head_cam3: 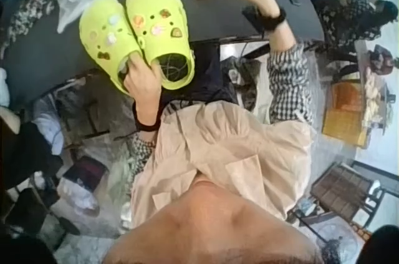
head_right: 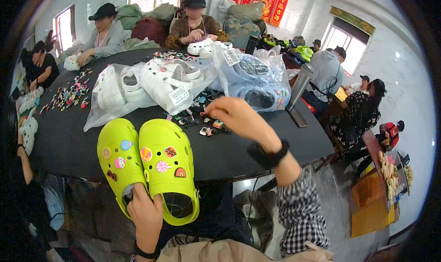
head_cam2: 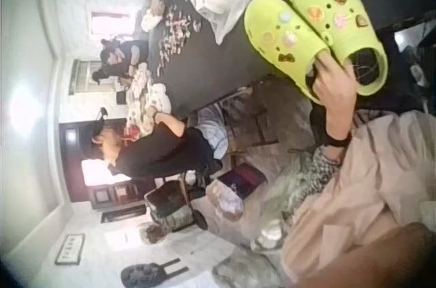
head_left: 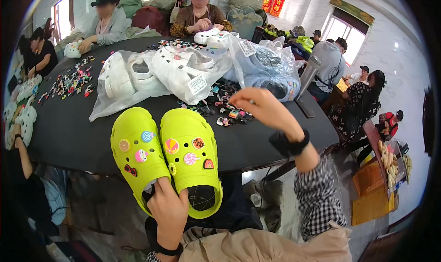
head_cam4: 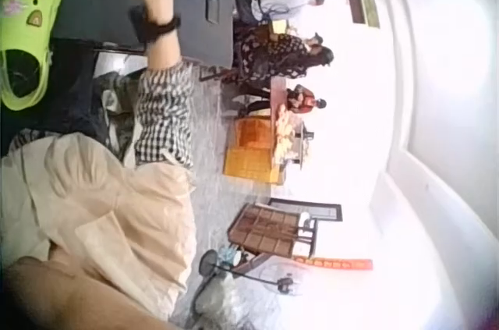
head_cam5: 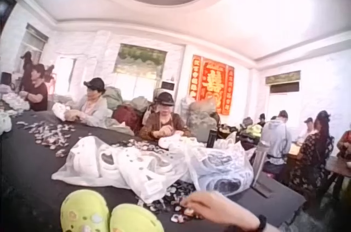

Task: Decorating neon green and white clog-style shoes with colorful charms.

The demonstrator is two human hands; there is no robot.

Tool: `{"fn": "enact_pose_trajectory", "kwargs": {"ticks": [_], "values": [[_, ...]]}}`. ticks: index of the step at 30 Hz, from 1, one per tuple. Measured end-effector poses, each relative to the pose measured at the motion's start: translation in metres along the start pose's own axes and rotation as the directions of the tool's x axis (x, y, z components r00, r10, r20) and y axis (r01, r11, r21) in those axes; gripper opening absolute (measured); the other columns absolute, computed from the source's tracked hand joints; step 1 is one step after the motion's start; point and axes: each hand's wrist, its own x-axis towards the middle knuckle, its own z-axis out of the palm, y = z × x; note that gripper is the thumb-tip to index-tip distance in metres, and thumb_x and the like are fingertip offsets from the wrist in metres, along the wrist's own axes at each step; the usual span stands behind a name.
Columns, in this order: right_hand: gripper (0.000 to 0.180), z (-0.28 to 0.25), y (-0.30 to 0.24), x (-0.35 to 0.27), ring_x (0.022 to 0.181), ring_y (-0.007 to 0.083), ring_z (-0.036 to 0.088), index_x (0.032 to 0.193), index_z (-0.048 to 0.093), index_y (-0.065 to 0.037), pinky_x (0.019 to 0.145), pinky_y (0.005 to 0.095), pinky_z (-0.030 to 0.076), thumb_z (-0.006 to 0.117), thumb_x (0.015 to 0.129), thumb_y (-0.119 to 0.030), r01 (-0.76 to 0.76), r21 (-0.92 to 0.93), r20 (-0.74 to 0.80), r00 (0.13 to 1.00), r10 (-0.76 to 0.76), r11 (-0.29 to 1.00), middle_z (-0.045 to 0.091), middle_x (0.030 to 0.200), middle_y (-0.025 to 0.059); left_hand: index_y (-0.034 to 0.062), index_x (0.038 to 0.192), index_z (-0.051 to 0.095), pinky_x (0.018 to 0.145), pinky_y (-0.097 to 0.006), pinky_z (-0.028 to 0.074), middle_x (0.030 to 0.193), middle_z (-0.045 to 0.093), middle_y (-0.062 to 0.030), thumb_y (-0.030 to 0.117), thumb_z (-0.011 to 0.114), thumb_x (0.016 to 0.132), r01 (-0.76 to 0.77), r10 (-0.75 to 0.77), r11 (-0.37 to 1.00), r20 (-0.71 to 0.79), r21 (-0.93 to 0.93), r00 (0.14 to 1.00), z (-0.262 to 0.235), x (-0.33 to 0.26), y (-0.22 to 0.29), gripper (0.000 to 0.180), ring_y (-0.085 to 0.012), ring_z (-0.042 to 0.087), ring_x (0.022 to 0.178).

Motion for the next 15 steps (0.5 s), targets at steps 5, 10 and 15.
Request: {"fn": "enact_pose_trajectory", "kwargs": {"ticks": [5,10,15], "values": [[0.024,0.016,0.057,0.061,0.092,0.0228,0.069,0.110,0.066,0.000,0.080,0.0341,0.053,0.062,0.091,-0.014,0.045,-0.134,0.186,0.982,-0.019,0.990,0.071,0.098,0.0144,-0.0063,0.126,0.043,0.059,-0.049,0.049,0.091,0.058,-0.0263,0.015,0.075,0.072,-0.017,0.017,1.000,-0.008,0.004,1.000,0.001,-0.002,-0.002,0.066,-0.0455,0.062,0.072],[0.073,0.074,0.032,0.084,0.089,0.0357,0.069,0.138,0.047,-0.012,0.074,0.0409,0.056,0.080,0.076,-0.031,0.012,-0.294,-0.116,0.992,-0.048,0.956,0.056,0.123,0.0261,-0.0077,0.129,0.042,0.060,-0.049,0.049,0.091,0.058,-0.0270,0.014,0.075,0.072,-0.013,0.012,1.000,-0.035,-0.025,0.999,0.002,-0.003,0.000,0.070,-0.0456,0.062,0.073],[0.085,0.100,0.037,0.113,0.089,0.0420,0.068,0.140,0.045,-0.020,0.073,0.0454,0.057,0.086,0.066,-0.034,0.125,-0.617,-0.069,0.975,-0.211,0.777,0.042,0.136,0.0256,-0.0088,0.130,0.041,0.058,-0.049,0.049,0.091,0.058,-0.0271,0.016,0.076,0.071,-0.038,0.037,0.998,-0.021,-0.043,0.999,0.002,-0.003,-0.004,0.072,-0.0451,0.062,0.071]]}}
